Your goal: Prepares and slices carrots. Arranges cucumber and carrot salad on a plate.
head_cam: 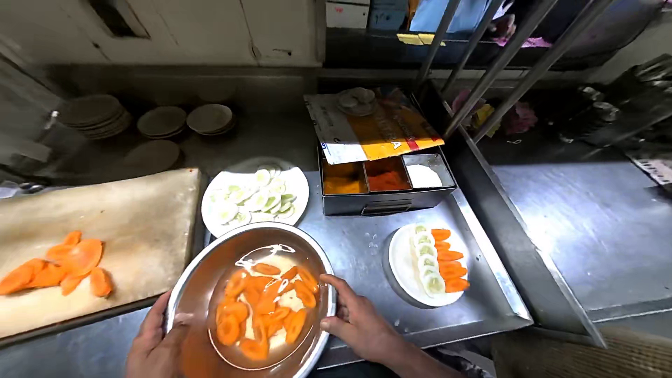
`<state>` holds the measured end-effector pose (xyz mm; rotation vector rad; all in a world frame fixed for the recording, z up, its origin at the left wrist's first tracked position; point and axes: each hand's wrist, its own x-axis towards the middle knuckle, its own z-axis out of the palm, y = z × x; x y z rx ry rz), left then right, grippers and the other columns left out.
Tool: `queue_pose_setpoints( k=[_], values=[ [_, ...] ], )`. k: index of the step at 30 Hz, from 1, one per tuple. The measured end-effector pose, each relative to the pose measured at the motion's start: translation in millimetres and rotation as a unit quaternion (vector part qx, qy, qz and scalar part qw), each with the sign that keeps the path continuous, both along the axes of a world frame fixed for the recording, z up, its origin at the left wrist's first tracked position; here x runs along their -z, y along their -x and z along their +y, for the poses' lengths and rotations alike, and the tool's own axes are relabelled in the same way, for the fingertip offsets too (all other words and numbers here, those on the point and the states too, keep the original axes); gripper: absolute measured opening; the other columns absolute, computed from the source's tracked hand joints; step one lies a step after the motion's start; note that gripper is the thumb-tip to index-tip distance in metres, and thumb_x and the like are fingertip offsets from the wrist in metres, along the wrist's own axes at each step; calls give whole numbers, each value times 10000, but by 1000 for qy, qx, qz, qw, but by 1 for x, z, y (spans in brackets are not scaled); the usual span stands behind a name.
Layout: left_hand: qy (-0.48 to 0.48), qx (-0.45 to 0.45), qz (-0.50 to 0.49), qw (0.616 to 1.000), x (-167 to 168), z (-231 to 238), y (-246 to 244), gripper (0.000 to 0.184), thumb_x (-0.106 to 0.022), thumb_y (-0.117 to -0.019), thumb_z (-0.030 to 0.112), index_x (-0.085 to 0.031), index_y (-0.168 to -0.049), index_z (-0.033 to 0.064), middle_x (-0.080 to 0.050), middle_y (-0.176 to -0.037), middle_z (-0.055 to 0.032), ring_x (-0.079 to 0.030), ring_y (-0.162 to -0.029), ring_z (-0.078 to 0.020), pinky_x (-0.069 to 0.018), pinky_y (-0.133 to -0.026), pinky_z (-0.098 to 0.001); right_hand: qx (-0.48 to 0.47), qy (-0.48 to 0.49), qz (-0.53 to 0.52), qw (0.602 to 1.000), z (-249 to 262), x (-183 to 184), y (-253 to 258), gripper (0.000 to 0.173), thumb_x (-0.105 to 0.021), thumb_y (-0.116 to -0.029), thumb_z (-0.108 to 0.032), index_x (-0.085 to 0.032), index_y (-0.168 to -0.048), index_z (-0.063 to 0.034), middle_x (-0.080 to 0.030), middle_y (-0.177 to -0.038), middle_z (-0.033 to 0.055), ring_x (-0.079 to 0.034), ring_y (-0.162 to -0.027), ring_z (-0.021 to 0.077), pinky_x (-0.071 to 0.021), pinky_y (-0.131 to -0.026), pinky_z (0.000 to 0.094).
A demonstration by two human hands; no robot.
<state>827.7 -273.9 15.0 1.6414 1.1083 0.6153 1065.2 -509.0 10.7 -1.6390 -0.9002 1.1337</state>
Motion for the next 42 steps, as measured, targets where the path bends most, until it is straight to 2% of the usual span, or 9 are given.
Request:
queue_pose_setpoints(
  k=[3, 6, 13, 20, 24, 30, 34, 37, 42],
  values=[
    [-23, 2, 26, 999, 4, 2, 3, 649, -486, -931, 10, -309, -1554, -31, -481, -1467, -232, -570, -1242, -117, -500, -1025, -284, -27, -12, 10, 1000, -19, -4, -9, 715, -615, -1003, -251, -264, -1613, -122, -697, -1085, 143, -708, -819, 228, -606, -757, 435],
    [-70, -21, 67, 995, 7, -1, 5, 626, -525, -968, 143, -341, -1551, 6, -522, -1428, -243, -598, -1208, -188, -521, -996, -364, -37, -6, 5, 999, -52, 5, -26, 676, -567, -1024, -294, -276, -1609, -120, -701, -1090, 119, -692, -783, 210, -599, -719, 416],
    [-203, -31, 161, 965, -11, -8, -5, 549, -526, -989, 202, -460, -1473, -49, -544, -1412, -300, -542, -1293, -449, -445, -1044, -614, -14, 37, -99, 994, -118, 39, -43, 398, -516, -1055, -256, -602, -1387, -53, -719, -1012, 150, -697, -806, 246, -588, -761, 447],
    [-237, 67, 200, 948, -54, 23, -88, 386, -592, -1026, 152, -586, -1384, 8, -573, -1405, -230, -555, -1299, -387, -439, -1080, -593, 31, -38, -123, 991, -117, 48, -42, 302, -526, -1042, -135, -676, -1226, 50, -717, -898, 190, -688, -734, 272, -580, -721, 458],
    [-232, 179, 211, 932, -52, 55, -151, 376, -588, -1036, 178, -598, -1374, 16, -577, -1415, -206, -555, -1315, -356, -436, -1105, -568, 47, -50, -148, 987, -117, 50, -42, 280, -529, -1040, -117, -693, -1187, 55, -722, -904, 193, -698, -749, 270, -586, -736, 445],
    [-155, 292, 286, 899, -34, 94, -226, 483, -713, -962, 136, -577, -1417, 48, -541, -1458, -238, -522, -1343, -433, -405, -1103, -653, 84, -73, -168, 979, -120, 62, -43, 271, -535, -1046, -166, -714, -1155, 7, -716, -881, 146, -681, -730, 215, -586, -710, 390],
    [-176, 311, 346, 867, -13, 111, -246, 563, -797, -876, 73, -612, -1407, 81, -554, -1399, -287, -537, -1289, -485, -426, -1053, -687, 93, -81, -175, 977, -119, 65, -44, 265, -535, -1048, -178, -717, -1142, -9, -718, -879, 142, -685, -725, 213, -587, -704, 388],
    [-184, 307, 366, 859, -12, 110, -250, 473, -749, -922, 80, -633, -1381, 82, -611, -1303, -282, -601, -1186, -472, -467, -1002, -668, 97, -97, -189, 972, -118, 69, -45, 273, -522, -1054, -190, -719, -1128, -17, -723, -894, 136, -697, -761, 208, -591, -739, 380],
    [-192, 275, 351, 875, -23, 101, -243, 493, -738, -949, 145, -587, -1408, 45, -571, -1365, -296, -586, -1203, -505, -456, -1001, -697, 105, -113, -172, 973, -119, 73, -45, 254, -545, -1047, -189, -720, -1133, -27, -725, -911, 127, -689, -773, 180, -584, -747, 345]
  ],
)
